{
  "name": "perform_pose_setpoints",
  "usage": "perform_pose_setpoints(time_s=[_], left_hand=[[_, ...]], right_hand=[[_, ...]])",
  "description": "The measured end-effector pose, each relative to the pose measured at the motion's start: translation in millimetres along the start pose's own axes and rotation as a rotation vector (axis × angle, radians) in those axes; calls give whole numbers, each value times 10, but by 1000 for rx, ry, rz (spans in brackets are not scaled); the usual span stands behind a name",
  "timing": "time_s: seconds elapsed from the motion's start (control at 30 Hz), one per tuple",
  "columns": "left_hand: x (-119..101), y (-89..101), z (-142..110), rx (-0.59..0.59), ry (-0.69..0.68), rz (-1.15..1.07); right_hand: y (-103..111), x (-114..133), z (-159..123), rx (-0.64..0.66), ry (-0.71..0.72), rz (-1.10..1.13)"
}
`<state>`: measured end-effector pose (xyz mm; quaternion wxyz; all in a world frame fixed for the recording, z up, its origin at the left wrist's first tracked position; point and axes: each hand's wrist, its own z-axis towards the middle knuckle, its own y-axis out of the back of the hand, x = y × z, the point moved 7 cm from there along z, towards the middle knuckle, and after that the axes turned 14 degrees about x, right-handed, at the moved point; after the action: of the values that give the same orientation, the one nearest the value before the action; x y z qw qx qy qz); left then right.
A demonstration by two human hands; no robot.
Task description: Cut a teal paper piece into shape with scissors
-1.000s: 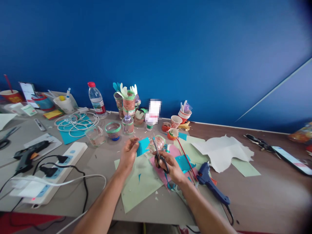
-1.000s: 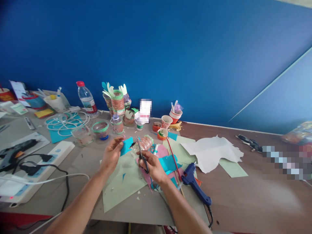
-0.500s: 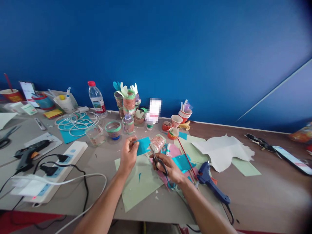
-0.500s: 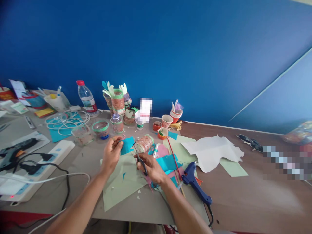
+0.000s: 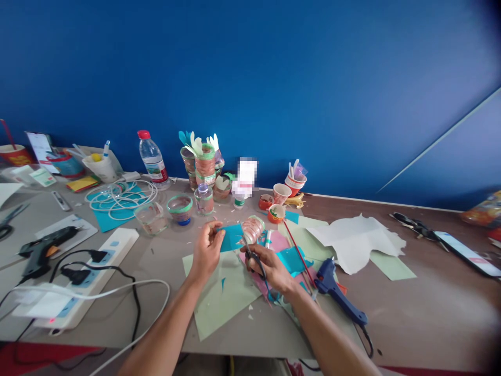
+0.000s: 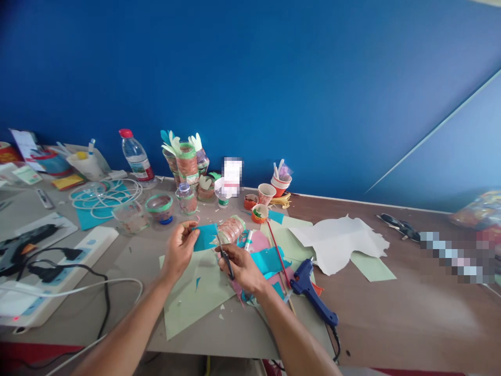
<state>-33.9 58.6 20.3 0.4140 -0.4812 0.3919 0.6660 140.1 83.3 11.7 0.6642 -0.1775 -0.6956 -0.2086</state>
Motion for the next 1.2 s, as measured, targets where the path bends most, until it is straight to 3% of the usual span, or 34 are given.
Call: perform_pose_setpoints(time_s=[0.6,0.83,1.0,1.07,1.2], left_hand=[[-29,6,6,-6,14,2],[42,47,26,-55,74,-156],[202,64,38,-119,168,-406],[241,-12,35,-63,225,-539],[204,-224,-2,163,311,-717]], right_hand=[[2,33,7,-32,-21,0],[-22,33,5,-8,-22,-43],[-33,37,12,-11,-26,-94],[-23,35,13,-27,-21,-81],[11,40,10,-77,3,-68]])
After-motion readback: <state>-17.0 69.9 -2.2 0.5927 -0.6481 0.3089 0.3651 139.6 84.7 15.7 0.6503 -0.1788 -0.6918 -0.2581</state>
